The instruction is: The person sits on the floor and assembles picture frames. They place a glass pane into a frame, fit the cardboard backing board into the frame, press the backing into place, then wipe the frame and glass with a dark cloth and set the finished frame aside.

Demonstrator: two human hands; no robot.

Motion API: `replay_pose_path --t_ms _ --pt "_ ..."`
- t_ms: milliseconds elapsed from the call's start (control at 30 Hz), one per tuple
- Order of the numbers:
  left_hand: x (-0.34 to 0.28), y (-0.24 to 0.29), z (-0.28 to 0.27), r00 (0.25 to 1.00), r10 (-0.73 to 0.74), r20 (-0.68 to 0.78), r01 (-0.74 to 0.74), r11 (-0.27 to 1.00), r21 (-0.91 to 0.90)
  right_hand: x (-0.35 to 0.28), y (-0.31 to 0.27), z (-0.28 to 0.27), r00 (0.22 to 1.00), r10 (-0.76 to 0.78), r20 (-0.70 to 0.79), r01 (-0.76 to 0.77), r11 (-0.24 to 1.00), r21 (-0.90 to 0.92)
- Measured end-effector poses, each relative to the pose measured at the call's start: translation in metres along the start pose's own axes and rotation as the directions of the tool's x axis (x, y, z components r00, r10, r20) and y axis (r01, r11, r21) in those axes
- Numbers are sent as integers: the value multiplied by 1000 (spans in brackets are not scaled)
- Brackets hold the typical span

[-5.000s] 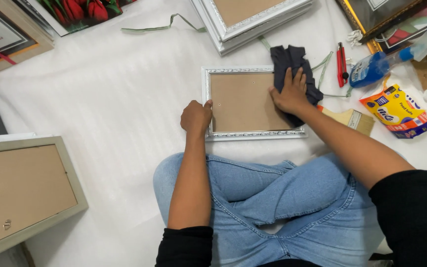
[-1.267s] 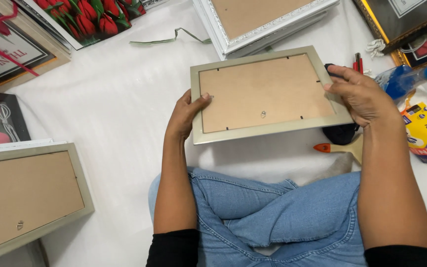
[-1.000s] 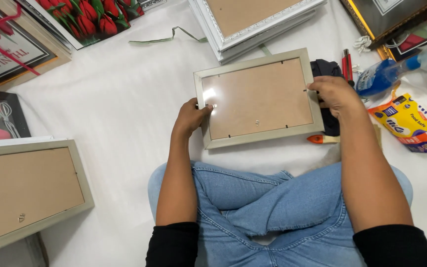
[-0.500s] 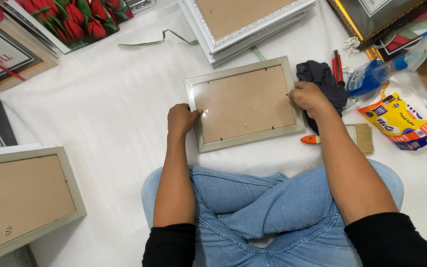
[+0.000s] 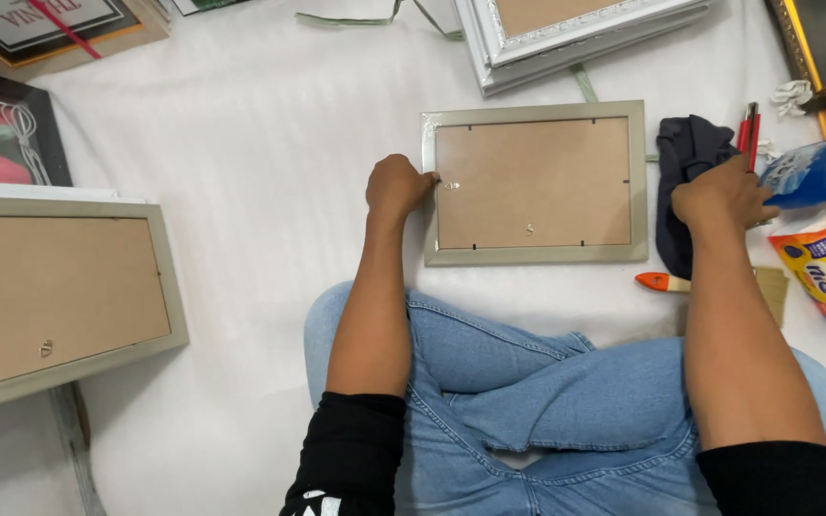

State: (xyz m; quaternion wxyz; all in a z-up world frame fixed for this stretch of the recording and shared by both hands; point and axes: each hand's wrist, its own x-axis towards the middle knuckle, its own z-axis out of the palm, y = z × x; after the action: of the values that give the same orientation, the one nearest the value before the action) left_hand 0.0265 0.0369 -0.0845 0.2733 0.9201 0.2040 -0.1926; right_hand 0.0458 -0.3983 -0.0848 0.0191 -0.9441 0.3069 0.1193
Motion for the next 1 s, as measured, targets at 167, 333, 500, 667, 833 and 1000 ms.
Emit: replay_pose_path --t_ms 167,333,500,667,833,1000 --pt "-3 6 -3 999 -7 39 5 999 48 -5 2 -33 957 -34 -289 87 981 172" --pt "-5 8 -6 997 -27 69 23 998 63 -40 0 -57 616 -396 -681 651 742 158" --pt "3 3 5 1000 -5 24 4 999 45 -116 -56 -76 885 -438 -158 463 865 196" --pt "6 -1 10 994 109 7 -107 987 -119 -150 -79 -27 734 -679 -5 636 686 353" --pt "8 0 7 990 138 1 -135 974 -179 -161 -95 55 641 -764 -74 767 635 90" --pt "2 3 1 991 134 23 -126 971 -205 -209 -143 97 556 -797 -237 820 572 3"
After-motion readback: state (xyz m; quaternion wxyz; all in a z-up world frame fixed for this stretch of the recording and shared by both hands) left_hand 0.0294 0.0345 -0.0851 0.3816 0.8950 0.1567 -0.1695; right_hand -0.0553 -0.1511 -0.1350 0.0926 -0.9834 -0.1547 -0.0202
